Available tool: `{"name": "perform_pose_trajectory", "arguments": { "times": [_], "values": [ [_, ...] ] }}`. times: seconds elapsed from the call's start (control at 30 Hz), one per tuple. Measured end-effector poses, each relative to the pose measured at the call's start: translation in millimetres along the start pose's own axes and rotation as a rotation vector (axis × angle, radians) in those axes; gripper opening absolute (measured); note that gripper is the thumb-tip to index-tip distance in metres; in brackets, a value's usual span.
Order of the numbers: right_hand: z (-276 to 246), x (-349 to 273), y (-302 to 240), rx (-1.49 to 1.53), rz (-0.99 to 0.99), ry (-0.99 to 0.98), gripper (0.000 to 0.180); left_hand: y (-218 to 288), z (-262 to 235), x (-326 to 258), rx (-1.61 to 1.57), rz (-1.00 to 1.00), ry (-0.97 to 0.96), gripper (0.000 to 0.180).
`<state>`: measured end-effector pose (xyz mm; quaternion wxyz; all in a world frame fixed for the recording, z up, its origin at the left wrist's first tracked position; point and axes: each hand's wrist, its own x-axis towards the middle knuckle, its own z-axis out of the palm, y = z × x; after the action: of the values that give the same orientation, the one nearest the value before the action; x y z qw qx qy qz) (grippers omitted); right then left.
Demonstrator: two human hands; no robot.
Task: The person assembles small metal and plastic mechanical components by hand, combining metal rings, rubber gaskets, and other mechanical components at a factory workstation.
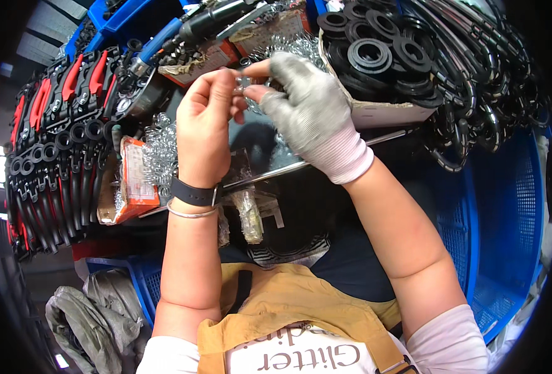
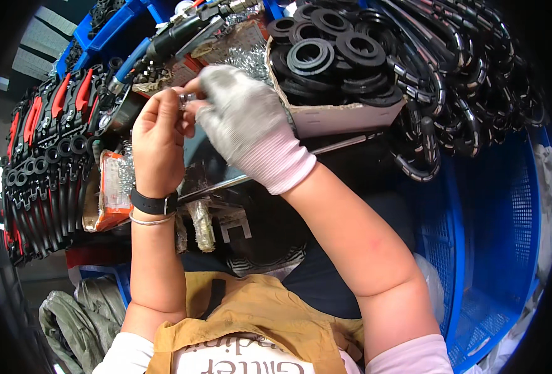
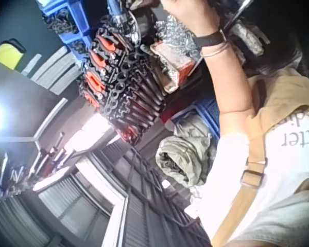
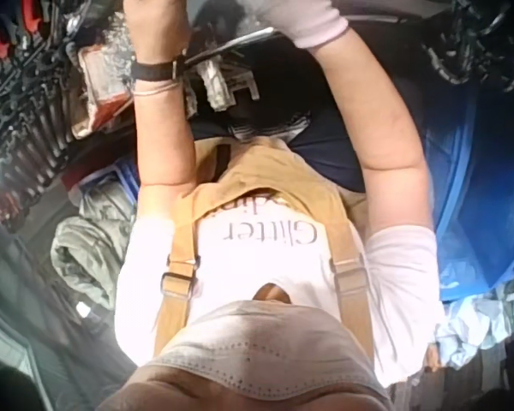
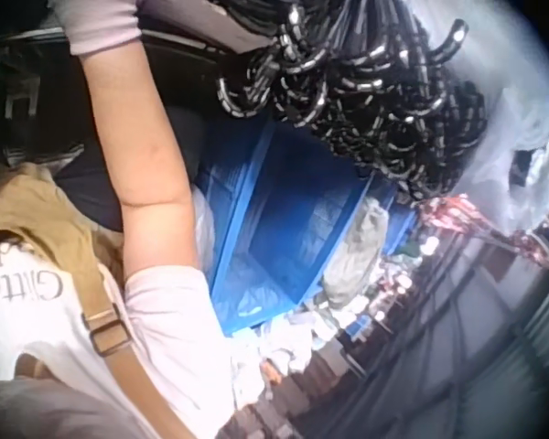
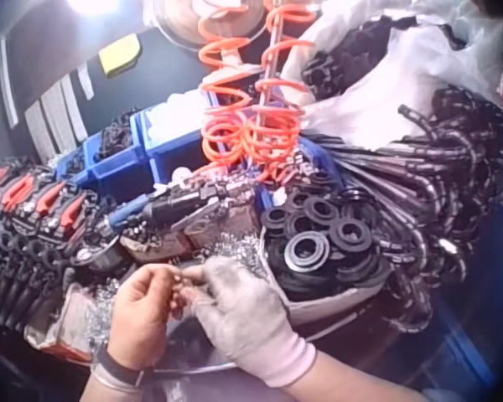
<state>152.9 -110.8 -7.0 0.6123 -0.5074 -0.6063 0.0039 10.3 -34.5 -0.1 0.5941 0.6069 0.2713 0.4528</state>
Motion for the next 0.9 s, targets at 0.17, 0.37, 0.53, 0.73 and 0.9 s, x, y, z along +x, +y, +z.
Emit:
{"name": "perform_pose_trajectory", "arguments": {
  "times": [0.17, 0.37, 0.53, 0.73, 0.9],
  "values": [
    [8.3, -7.3, 4.0, -0.288, -0.537, -0.021, 0.021, 2.6, 5.2, 0.4, 0.043, -0.180, 0.105, 0.043],
    [5.3, -12.6, -0.2, -0.358, -0.614, -0.134, 0.021, -2.3, -16.7, 3.0, 0.278, -0.033, 0.071, 0.042],
    [10.4, -17.7, 5.8, -0.467, -0.149, -0.117, 0.037, -6.1, -10.9, 12.7, 0.617, 0.487, 0.145, 0.028],
    [-19.3, -30.4, -5.5, -0.446, -0.264, -0.089, 0.025, 67.5, -8.4, -81.4, 0.324, 0.689, 0.184, 0.016],
    [-28.6, -50.1, 9.7, -0.292, -0.446, 0.221, 0.014, 24.4, -37.0, -184.7, 0.640, 0.712, -0.534, 0.028]
  ]
}}
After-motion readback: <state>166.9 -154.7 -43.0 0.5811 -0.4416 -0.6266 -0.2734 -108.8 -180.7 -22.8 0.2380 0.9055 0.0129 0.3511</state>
